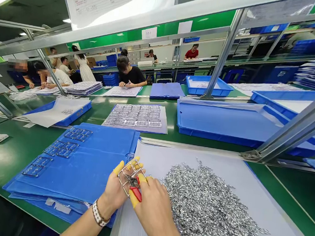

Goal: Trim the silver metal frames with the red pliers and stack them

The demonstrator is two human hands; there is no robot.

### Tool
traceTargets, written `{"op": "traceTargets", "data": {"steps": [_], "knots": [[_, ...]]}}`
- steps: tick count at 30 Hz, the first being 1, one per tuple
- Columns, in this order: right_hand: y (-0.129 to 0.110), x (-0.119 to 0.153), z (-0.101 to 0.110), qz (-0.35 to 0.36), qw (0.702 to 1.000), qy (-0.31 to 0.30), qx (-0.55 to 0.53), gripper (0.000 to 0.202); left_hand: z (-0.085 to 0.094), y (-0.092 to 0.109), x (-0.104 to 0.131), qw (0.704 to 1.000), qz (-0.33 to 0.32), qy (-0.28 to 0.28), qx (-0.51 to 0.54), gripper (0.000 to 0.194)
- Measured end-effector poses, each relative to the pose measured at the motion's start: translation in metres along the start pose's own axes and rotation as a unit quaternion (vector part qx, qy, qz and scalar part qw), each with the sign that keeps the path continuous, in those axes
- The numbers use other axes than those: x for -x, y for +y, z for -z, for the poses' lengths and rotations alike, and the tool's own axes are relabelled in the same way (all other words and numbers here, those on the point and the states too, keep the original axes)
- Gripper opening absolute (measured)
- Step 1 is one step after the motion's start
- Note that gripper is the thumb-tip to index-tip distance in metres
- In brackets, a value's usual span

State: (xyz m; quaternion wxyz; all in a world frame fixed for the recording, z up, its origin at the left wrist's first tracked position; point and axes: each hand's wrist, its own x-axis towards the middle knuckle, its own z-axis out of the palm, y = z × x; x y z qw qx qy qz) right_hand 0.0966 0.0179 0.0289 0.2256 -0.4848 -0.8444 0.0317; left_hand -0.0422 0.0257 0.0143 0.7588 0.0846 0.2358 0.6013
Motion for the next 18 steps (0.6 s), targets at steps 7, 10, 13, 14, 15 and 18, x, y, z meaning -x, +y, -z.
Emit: {"op": "traceTargets", "data": {"steps": [7,10,13,14,15,18], "knots": [[-0.005,-0.005,0.007,-0.031,0.998,-0.055,0.016,0.029,0.002,-0.007,0.000,0.999,-0.020,0.012,-0.035,0.037],[-0.005,-0.003,0.011,-0.038,0.997,-0.062,0.013,0.027,0.001,-0.009,0.001,0.998,-0.025,0.011,-0.053,0.037],[-0.005,-0.001,0.014,-0.042,0.997,-0.067,0.018,0.023,0.001,-0.011,0.001,0.997,-0.031,0.010,-0.069,0.036],[-0.005,0.000,0.015,-0.042,0.997,-0.067,0.019,0.022,0.001,-0.012,0.000,0.997,-0.032,0.011,-0.074,0.036],[-0.005,0.001,0.016,-0.041,0.997,-0.066,0.019,0.022,0.002,-0.012,0.000,0.996,-0.034,0.011,-0.077,0.036],[-0.005,0.002,0.018,-0.036,0.998,-0.057,0.021,0.022,0.003,-0.014,0.001,0.995,-0.040,0.009,-0.088,0.038]]}}
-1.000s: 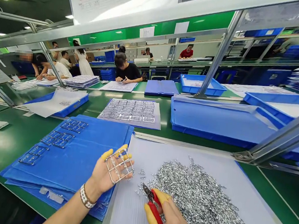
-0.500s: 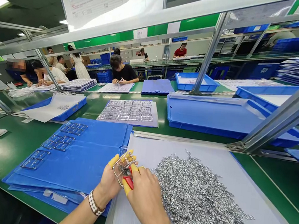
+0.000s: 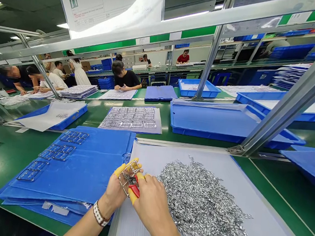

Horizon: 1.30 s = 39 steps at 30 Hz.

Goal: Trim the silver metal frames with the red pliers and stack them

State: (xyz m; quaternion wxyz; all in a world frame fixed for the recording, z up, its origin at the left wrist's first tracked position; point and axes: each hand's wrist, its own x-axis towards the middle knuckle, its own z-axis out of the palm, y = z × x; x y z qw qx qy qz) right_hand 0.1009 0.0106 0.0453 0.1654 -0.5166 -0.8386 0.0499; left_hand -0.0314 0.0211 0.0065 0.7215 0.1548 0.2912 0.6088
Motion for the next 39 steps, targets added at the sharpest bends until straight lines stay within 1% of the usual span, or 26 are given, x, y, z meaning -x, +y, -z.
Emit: {"op": "traceTargets", "data": {"steps": [4,9,14,18,20,24,26,29,31,35,39], "knots": [[-0.001,0.002,0.000,0.000,1.000,-0.003,0.005,0.021,0.003,-0.002,0.000,1.000,-0.017,-0.002,-0.022,0.040],[-0.003,0.003,0.002,-0.006,1.000,-0.013,0.013,0.022,0.010,-0.004,0.000,0.998,-0.037,0.016,-0.048,0.041],[0.000,0.004,0.002,-0.012,1.000,-0.025,-0.009,0.027,0.011,-0.005,0.001,0.998,-0.029,0.011,-0.051,0.043],[0.003,0.004,0.002,-0.016,0.998,-0.039,-0.036,0.026,0.011,-0.007,0.001,0.999,-0.016,0.003,-0.041,0.045],[0.003,0.003,0.002,-0.013,0.999,-0.040,-0.027,0.025,0.012,-0.008,0.001,0.999,-0.007,0.007,-0.041,0.045],[-0.002,0.003,0.002,-0.012,0.999,-0.031,0.027,0.021,0.012,-0.009,0.000,0.998,0.001,0.029,-0.056,0.044],[-0.004,0.003,0.001,-0.013,0.999,-0.026,0.043,0.020,0.010,-0.009,0.001,0.997,-0.004,0.034,-0.062,0.043],[-0.001,0.005,0.001,-0.013,0.998,-0.030,0.052,0.022,0.007,-0.008,0.003,0.997,-0.018,0.024,-0.064,0.042],[0.004,0.006,0.002,-0.016,0.998,-0.031,0.056,0.025,0.004,-0.007,0.005,0.998,-0.005,0.022,-0.055,0.041],[0.018,0.008,0.007,-0.044,0.996,-0.013,0.080,0.024,-0.001,-0.006,0.009,0.998,0.054,0.015,-0.023,0.039],[0.024,0.008,0.008,-0.066,0.995,-0.019,0.076,0.023,-0.006,-0.010,0.011,0.997,0.075,0.011,-0.007,0.038]]}}
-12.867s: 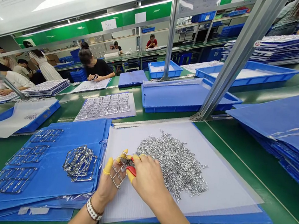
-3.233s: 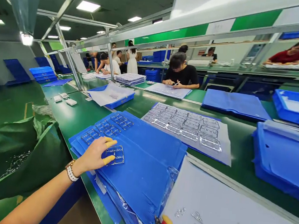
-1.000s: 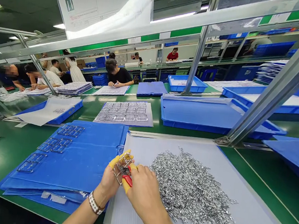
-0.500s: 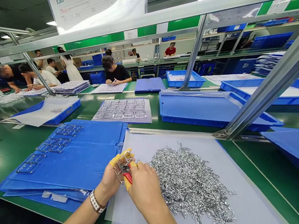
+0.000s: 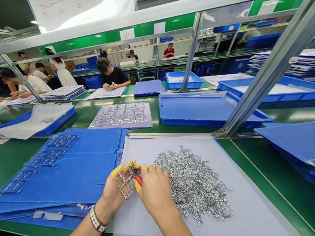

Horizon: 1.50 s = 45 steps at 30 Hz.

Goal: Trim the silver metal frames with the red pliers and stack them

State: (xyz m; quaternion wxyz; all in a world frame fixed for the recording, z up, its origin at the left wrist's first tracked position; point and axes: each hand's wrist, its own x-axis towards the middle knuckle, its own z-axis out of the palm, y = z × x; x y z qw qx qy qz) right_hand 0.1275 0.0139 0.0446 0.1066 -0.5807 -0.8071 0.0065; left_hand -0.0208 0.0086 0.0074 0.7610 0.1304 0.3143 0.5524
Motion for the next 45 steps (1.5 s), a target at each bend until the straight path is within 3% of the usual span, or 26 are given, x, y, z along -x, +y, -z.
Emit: {"op": "traceTargets", "data": {"steps": [27,37,45], "knots": [[0.001,0.000,-0.003,-0.007,1.000,-0.026,0.004,0.018,-0.002,-0.011,-0.005,0.999,-0.022,0.027,-0.038,0.035],[0.017,0.017,-0.008,-0.030,0.999,-0.016,0.005,0.025,-0.005,-0.002,-0.005,0.996,0.031,-0.008,0.080,0.035],[0.012,0.018,-0.011,-0.030,0.999,-0.036,0.001,0.022,-0.007,-0.011,-0.006,0.998,0.002,0.012,0.059,0.035]]}}
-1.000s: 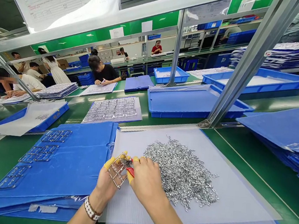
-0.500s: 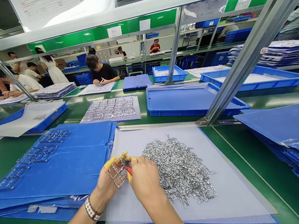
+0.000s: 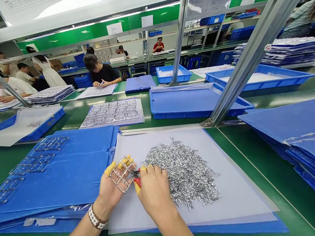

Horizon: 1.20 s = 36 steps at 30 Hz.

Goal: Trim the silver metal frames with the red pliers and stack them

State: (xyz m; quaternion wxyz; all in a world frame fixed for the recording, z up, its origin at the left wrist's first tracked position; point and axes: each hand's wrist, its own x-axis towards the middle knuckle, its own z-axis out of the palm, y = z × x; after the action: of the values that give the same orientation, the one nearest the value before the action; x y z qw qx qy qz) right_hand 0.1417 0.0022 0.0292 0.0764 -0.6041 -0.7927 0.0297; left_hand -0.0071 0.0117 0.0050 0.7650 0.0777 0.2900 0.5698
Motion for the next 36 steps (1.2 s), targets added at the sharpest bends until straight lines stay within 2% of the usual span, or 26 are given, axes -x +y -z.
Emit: {"op": "traceTargets", "data": {"steps": [6,10,18,26,31,36], "knots": [[-0.004,-0.007,0.009,0.001,0.999,-0.035,0.009,0.015,0.003,-0.006,-0.001,0.997,-0.049,0.027,-0.051,0.034],[-0.005,-0.010,0.013,0.003,0.998,-0.059,-0.001,0.017,0.003,-0.003,-0.001,0.996,-0.058,0.030,-0.053,0.034],[-0.010,0.001,0.009,0.022,1.000,-0.014,-0.010,0.022,-0.003,0.007,-0.004,0.997,-0.074,0.022,-0.003,0.033],[-0.018,0.001,0.004,0.033,0.999,-0.024,-0.027,0.028,-0.005,0.001,-0.005,0.996,-0.085,0.040,-0.009,0.033],[-0.022,0.000,0.006,0.030,0.998,-0.052,-0.021,0.027,-0.005,0.001,-0.004,0.995,-0.078,0.051,-0.018,0.033],[-0.012,0.002,0.007,0.033,0.997,-0.040,-0.049,0.020,-0.001,0.001,-0.005,0.994,-0.095,0.054,-0.026,0.033]]}}
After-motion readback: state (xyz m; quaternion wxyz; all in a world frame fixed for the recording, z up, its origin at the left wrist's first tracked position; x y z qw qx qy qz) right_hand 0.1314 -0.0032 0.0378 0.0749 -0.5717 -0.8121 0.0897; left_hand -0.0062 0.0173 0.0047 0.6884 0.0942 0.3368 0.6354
